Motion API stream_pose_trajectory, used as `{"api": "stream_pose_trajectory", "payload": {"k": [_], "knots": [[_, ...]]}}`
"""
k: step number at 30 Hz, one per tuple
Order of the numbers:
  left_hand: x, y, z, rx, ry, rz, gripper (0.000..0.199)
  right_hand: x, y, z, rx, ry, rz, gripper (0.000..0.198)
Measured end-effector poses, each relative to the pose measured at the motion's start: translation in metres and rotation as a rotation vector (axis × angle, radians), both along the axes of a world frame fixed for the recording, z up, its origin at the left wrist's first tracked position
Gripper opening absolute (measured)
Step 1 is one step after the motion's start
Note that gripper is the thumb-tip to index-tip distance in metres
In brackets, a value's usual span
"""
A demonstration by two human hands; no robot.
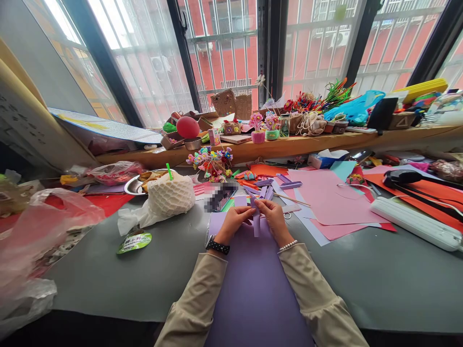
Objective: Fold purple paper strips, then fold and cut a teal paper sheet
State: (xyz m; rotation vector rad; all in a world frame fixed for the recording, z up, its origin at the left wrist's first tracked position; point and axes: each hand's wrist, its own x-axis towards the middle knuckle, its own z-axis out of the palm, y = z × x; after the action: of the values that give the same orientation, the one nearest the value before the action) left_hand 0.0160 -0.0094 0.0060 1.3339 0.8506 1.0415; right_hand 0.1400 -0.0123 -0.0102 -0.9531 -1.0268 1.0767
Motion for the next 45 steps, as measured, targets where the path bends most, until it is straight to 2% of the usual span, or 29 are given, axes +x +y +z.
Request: {"api": "stream_pose_trajectory", "payload": {"k": [11,18,26,29,35,45], "knots": [[0.001,-0.002,0.001,-0.014,0.022,-0.002,0.025,-0.001,-0.002,0.002,0.007,0.062,0.026,0.022],[0.0,-0.001,0.001,0.031,0.048,-0.018,0.027,-0.001,0.0,0.0,-0.005,0.118,0.037,0.021],[0.001,-0.002,0.0,-0.016,0.031,-0.029,0.026,0.0,0.0,0.0,0.024,0.09,0.003,0.021],[0.001,-0.001,0.0,-0.018,0.004,0.045,0.025,0.0,0.0,0.0,-0.017,0.046,0.013,0.024],[-0.002,0.006,-0.004,0.014,-0.155,0.327,0.021,0.0,0.002,-0.002,-0.053,-0.158,0.053,0.027],[-0.003,0.007,-0.005,-0.006,-0.192,0.33,0.021,0.0,0.0,-0.001,-0.058,-0.182,0.079,0.026]]}}
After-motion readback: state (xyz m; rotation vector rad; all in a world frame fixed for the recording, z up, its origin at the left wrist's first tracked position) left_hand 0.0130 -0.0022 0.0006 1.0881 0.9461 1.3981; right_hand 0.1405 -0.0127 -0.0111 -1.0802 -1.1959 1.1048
